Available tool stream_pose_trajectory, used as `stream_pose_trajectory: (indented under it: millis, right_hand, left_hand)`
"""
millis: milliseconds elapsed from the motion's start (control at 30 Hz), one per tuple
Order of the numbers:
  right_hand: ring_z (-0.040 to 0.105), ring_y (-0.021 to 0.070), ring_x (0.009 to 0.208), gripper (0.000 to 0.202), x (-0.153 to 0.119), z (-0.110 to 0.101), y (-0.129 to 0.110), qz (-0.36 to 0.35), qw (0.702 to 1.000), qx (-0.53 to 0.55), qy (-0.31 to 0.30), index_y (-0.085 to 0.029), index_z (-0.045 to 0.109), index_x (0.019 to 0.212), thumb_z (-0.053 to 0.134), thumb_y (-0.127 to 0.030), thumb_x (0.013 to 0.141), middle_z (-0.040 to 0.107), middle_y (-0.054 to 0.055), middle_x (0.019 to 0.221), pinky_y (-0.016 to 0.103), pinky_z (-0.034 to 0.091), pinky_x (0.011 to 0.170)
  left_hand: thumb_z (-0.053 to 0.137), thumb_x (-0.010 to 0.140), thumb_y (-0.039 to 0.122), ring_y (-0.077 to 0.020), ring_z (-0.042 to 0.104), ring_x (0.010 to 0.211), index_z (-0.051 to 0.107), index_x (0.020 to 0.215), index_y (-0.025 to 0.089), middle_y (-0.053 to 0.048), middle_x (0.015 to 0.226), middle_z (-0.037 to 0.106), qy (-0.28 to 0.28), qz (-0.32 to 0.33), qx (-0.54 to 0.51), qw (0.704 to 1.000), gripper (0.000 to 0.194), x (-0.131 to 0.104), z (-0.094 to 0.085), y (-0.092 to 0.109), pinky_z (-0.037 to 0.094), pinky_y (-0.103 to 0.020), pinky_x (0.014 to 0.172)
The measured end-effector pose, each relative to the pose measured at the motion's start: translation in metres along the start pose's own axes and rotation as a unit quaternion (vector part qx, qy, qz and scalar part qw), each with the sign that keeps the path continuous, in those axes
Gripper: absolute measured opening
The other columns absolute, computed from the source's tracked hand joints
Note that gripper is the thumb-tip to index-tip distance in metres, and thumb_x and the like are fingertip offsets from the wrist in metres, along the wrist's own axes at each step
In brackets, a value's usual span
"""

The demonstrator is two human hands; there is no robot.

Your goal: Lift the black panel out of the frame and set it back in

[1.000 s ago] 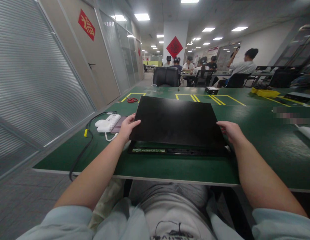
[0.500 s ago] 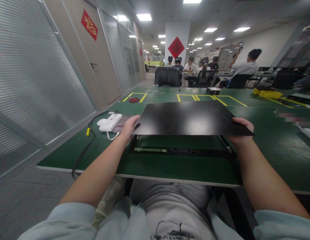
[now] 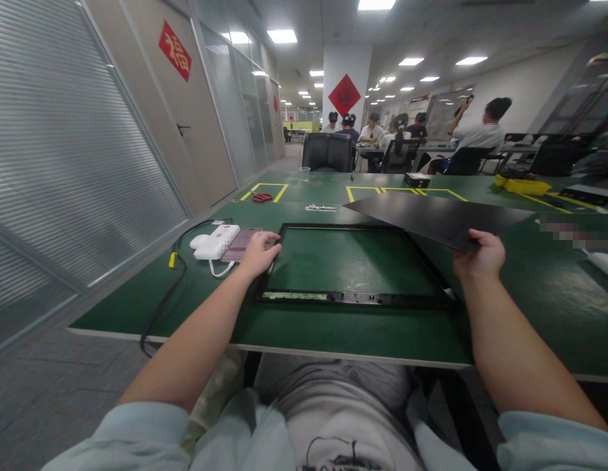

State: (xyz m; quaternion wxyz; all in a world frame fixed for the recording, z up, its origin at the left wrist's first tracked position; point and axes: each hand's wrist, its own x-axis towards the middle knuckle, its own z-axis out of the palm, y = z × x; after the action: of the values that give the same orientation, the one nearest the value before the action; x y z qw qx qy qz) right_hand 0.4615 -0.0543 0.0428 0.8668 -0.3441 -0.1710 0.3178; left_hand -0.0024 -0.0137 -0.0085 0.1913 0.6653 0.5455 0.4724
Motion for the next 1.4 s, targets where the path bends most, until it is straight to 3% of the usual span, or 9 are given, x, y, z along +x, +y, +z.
stream_pose_trajectory:
  millis: [133, 367, 567, 800, 933, 1400]
  right_hand:
    - [0.064, 0.0113, 0.08, 0.04, 0.009, -0.005, 0.005, -0.085, 0.996, 0.024, 0.018, -0.022, 0.044, 0.087, 0.056, -0.002, 0.054, 0.059, -0.005, 0.088, 0.024, 0.059, 0.066]
    - [0.063, 0.0109, 0.079, 0.045, 0.017, -0.015, 0.006, -0.094, 0.994, -0.006, 0.062, -0.026, 0.043, 0.098, 0.053, -0.004, 0.06, 0.056, -0.006, 0.087, 0.025, 0.059, 0.07]
    - [0.065, 0.0106, 0.082, 0.043, 0.02, -0.017, 0.008, -0.062, 0.992, -0.058, 0.098, -0.029, 0.037, 0.098, 0.05, -0.008, 0.063, 0.056, -0.007, 0.089, 0.025, 0.06, 0.07]
    - [0.066, 0.009, 0.087, 0.044, 0.024, -0.021, 0.012, -0.016, 0.986, -0.122, 0.109, -0.029, 0.035, 0.098, 0.05, -0.003, 0.066, 0.059, -0.006, 0.107, 0.021, 0.058, 0.067]
    - [0.064, 0.0077, 0.079, 0.042, 0.028, -0.024, 0.013, 0.045, 0.979, -0.151, 0.128, -0.028, 0.032, 0.094, 0.049, -0.001, 0.067, 0.057, -0.007, 0.097, 0.019, 0.056, 0.062]
    - [0.061, 0.0092, 0.071, 0.037, 0.036, -0.031, 0.018, 0.081, 0.97, -0.17, 0.151, -0.025, 0.038, 0.09, 0.051, 0.001, 0.068, 0.056, -0.006, 0.086, 0.019, 0.052, 0.055]
  left_hand:
    - [0.073, 0.07, 0.03, -0.0293, 0.063, 0.103, 0.074, 0.093, 0.022, -0.009, 0.107, 0.061, -0.019, -0.01, 0.008, 1.0, 0.025, -0.001, 0.001, 0.002, 0.053, -0.046, 0.1]
    - [0.072, 0.07, 0.031, -0.0296, 0.064, 0.102, 0.075, 0.094, 0.022, -0.009, 0.107, 0.062, -0.047, -0.002, 0.037, 0.998, 0.026, -0.003, 0.002, 0.003, 0.052, -0.048, 0.101]
    - [0.071, 0.071, 0.031, -0.0295, 0.063, 0.101, 0.075, 0.093, 0.023, -0.009, 0.104, 0.064, -0.062, 0.019, 0.04, 0.997, 0.024, -0.004, 0.004, 0.001, 0.053, -0.047, 0.099]
    - [0.071, 0.072, 0.033, -0.0301, 0.063, 0.098, 0.077, 0.093, 0.023, -0.009, 0.1, 0.065, -0.071, 0.034, 0.059, 0.995, 0.024, -0.003, 0.004, -0.002, 0.052, -0.049, 0.1]
    - [0.07, 0.072, 0.035, -0.0288, 0.062, 0.098, 0.077, 0.094, 0.024, -0.008, 0.098, 0.065, -0.075, 0.042, 0.067, 0.994, 0.025, -0.002, 0.004, -0.004, 0.052, -0.047, 0.099]
    - [0.07, 0.072, 0.035, -0.0295, 0.063, 0.098, 0.077, 0.092, 0.024, -0.008, 0.102, 0.068, -0.084, 0.052, 0.081, 0.992, 0.024, -0.003, 0.003, -0.002, 0.051, -0.046, 0.1]
